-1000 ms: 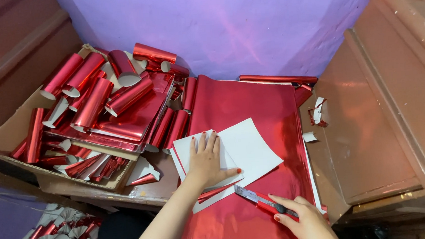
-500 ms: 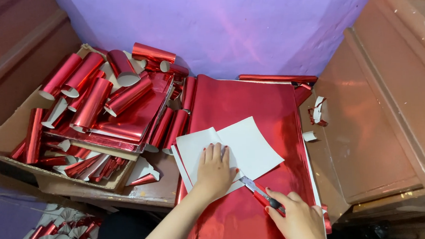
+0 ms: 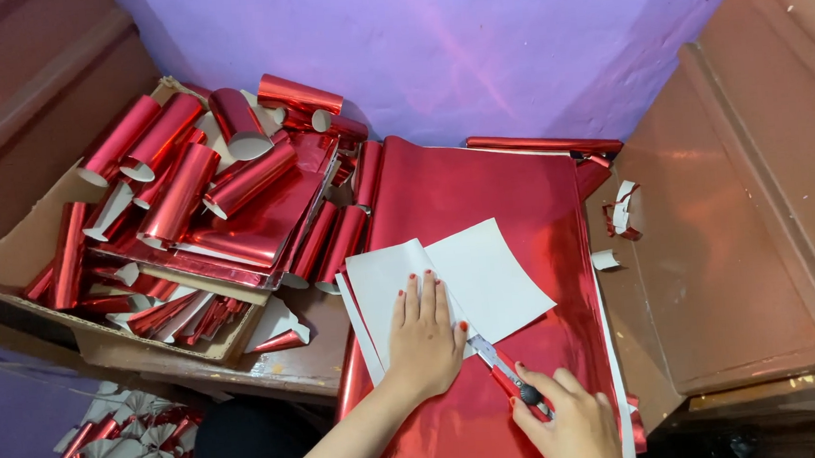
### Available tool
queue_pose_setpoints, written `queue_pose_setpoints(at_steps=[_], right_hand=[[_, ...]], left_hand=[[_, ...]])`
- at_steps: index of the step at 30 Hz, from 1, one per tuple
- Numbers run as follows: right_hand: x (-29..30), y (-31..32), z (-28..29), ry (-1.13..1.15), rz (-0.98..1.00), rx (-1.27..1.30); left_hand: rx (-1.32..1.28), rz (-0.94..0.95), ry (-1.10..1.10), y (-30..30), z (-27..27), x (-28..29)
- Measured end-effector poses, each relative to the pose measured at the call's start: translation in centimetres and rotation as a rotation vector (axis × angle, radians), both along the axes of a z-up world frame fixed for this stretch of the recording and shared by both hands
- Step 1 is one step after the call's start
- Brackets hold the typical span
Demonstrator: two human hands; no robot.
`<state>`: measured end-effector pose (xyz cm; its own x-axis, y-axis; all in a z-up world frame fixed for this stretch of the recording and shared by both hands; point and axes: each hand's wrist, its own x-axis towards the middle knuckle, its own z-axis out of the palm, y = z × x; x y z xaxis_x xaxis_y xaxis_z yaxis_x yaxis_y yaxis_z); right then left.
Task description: The person uses a utility knife to cut a sheet of red metallic wrapping paper on a table. They then roll the cut pieces into tubes and place them into a cardboard box. The person also cuts a white paper template and folds the red paper.
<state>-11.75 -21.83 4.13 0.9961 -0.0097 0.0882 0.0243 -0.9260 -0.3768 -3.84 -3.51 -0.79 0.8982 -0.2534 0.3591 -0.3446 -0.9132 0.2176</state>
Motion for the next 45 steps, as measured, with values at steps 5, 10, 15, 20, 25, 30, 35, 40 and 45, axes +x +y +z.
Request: queue_pose_setpoints(at_steps=[5, 10, 15, 20, 25, 30, 35, 40, 45], right_hand=[[0.6, 0.2, 0.9, 0.062, 0.004, 0.025], [0.8, 0.2, 0.7, -0.020, 0.044, 0.017], [0.7, 0.0, 2.3, 0.197, 0.001, -0.146], [1.1, -0.3, 1.6, 0.155, 0.069, -0.210], [1.4, 0.1, 1.0, 0.105, 0.071, -0.176], [2.2, 0.7, 0.9, -0.010, 0.090, -0.163], [2.5, 1.2, 1.7, 0.022, 0.073, -0.200], [3.1, 1.7, 1.9, 0.015, 0.080, -0.277], [3.9, 2.3, 2.4, 0.146, 0.052, -0.312]], left_hand=[[0.015, 0.002, 0.023, 0.0, 0.0, 0.0], [0.026, 0.002, 0.018, 0.0, -0.1, 0.1], [0.026, -0.063, 0.079, 0.4, 0.2, 0.2], [-0.003, -0.089, 0.019, 0.5, 0.5, 0.0], [-0.002, -0.089, 0.025, 0.5, 0.5, 0.0], [0.009, -0.077, 0.043, 0.5, 0.4, 0.0], [0.009, -0.079, 0.060, 0.5, 0.5, 0.1], [0.015, -0.078, 0.058, 0.5, 0.5, 0.0], [0.008, -0.075, 0.049, 0.5, 0.6, -0.1]])
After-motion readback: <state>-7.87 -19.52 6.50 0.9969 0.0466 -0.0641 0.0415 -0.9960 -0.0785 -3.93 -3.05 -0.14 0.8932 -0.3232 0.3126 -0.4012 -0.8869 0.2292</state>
